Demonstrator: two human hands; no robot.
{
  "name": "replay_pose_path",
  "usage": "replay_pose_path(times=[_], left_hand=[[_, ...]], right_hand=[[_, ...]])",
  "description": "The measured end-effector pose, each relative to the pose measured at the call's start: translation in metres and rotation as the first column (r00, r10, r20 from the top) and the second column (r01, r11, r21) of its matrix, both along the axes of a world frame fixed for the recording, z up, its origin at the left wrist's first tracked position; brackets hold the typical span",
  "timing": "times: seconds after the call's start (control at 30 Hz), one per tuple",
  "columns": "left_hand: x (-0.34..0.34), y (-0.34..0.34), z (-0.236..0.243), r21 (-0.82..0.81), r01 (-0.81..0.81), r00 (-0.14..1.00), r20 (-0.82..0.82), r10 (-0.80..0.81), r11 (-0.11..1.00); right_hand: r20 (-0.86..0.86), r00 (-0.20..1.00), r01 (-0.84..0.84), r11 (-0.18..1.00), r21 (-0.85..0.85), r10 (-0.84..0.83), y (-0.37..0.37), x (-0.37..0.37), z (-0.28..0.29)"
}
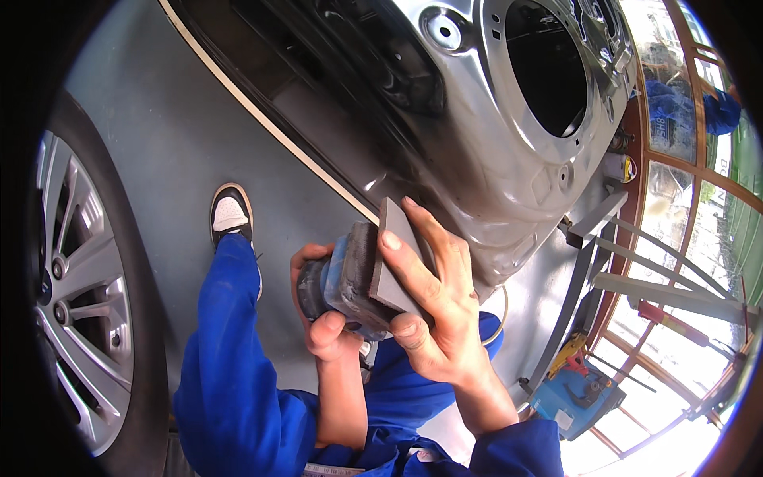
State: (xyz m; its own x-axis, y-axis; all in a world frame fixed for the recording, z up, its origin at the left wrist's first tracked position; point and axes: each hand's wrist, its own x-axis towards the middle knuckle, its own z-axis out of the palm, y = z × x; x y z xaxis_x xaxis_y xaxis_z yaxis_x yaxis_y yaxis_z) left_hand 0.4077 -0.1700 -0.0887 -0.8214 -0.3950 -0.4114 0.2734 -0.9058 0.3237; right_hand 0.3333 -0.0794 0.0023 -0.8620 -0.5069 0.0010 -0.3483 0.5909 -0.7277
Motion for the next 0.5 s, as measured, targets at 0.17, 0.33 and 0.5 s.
replay_pose_path(times=[0.17, 0.33, 0.5], left_hand=[[-0.003, 0.003, -0.001, -0.032, -0.001, 1.000, 0.020, 0.002, 1.000], [0.001, 0.019, -0.008, -0.081, 0.055, 0.994, 0.104, -0.046, 0.995], [-0.003, 0.028, -0.001, -0.114, 0.079, 0.922, 0.386, -0.029, 0.990]], right_hand=[[0.166, 0.983, -0.090, 0.995, 0.031, 0.083, -0.006, 0.004, -0.003], [-0.112, 0.985, -0.100, 0.968, 0.230, 0.129, 0.026, -0.031, 0.018], [-0.604, 0.797, 0.197, 0.946, 0.257, -0.002, 0.066, -0.115, 0.031]])
